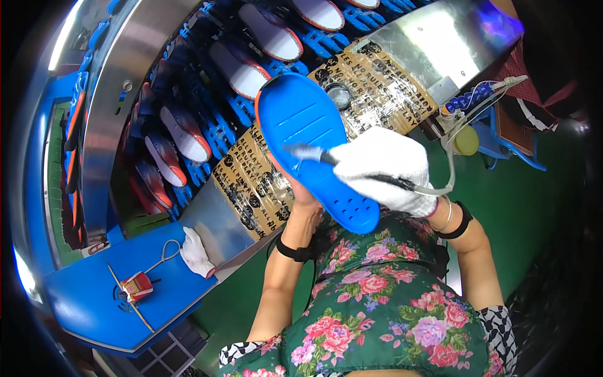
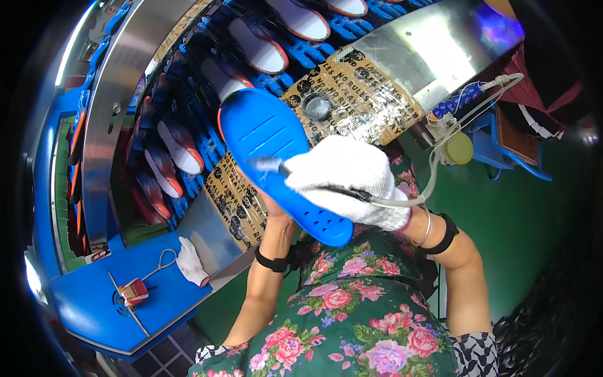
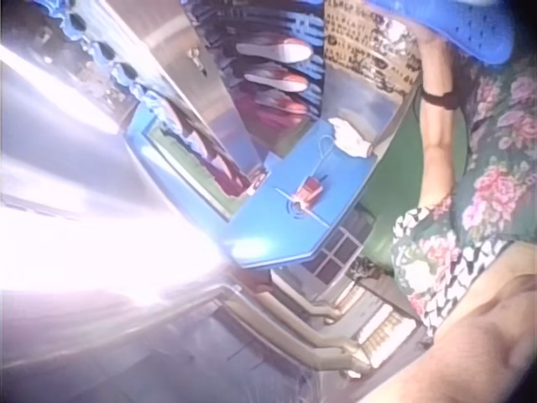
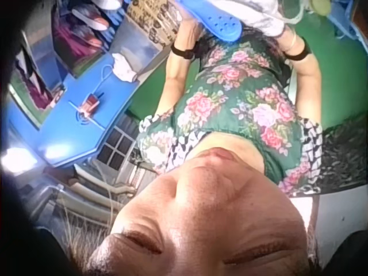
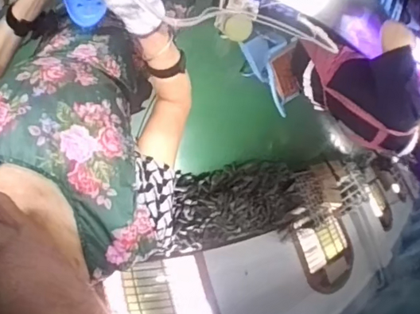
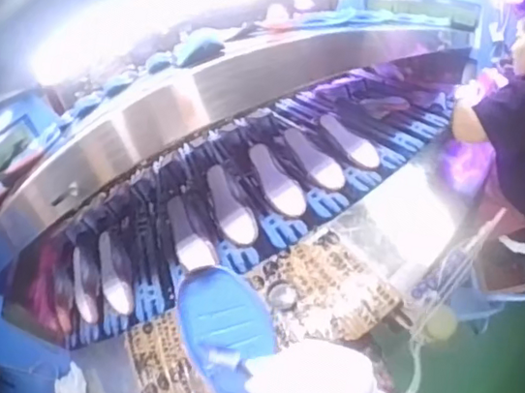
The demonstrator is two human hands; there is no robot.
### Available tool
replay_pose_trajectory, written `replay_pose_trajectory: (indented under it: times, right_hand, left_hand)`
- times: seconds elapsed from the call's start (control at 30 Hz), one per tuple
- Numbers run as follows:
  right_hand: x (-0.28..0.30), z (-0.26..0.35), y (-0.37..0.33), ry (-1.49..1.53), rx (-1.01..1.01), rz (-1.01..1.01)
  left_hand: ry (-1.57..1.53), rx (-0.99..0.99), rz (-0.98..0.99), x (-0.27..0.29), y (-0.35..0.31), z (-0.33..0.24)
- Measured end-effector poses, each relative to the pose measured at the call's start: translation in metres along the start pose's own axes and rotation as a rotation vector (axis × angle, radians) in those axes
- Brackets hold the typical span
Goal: Applying a liquid substance with a brush to the edges of blue and white shoe soles on a production line.
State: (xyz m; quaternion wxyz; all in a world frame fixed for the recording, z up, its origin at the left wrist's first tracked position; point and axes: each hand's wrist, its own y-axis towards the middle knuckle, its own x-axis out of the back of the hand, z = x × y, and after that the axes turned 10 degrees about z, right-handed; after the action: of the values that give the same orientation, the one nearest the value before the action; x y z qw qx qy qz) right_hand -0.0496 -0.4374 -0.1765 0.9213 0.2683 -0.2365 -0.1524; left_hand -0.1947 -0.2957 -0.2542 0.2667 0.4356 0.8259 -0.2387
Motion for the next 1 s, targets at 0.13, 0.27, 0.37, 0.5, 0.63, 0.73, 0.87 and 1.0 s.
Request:
replay_pose_trajectory:
  times: [0.13, 0.27, 0.37, 0.5, 0.63, 0.73, 0.87, 1.0]
  right_hand:
    - [-0.017, 0.016, -0.007, 0.191, -0.247, 0.147]
    - [-0.001, 0.005, -0.006, 0.107, 0.079, 0.072]
    - [-0.001, 0.007, -0.008, 0.047, -0.029, -0.007]
    - [-0.018, 0.008, -0.014, -0.211, 0.133, 0.000]
    - [-0.013, 0.004, -0.012, 0.246, -0.123, -0.064]
    - [-0.012, 0.009, -0.016, -0.063, 0.014, -0.032]
    - [-0.020, 0.011, -0.017, 0.074, -0.028, -0.059]
    - [-0.018, 0.008, -0.021, 0.122, -0.117, -0.125]
  left_hand:
    - [-0.386, 0.135, 0.230, -0.015, 0.007, -0.013]
    - [-0.449, 0.125, 0.463, -0.005, 0.010, -0.005]
    - [-0.381, 0.090, 0.552, -0.001, 0.022, -0.010]
    - [-0.407, 0.119, 0.506, -0.008, 0.022, -0.013]
    - [-0.392, 0.176, 0.432, 0.006, 0.022, -0.009]
    - [-0.441, 0.091, 0.548, 0.004, 0.025, -0.011]
    - [-0.531, 0.065, 0.565, 0.002, 0.032, -0.010]
    - [-0.467, -0.081, 0.538, 0.003, 0.038, -0.014]
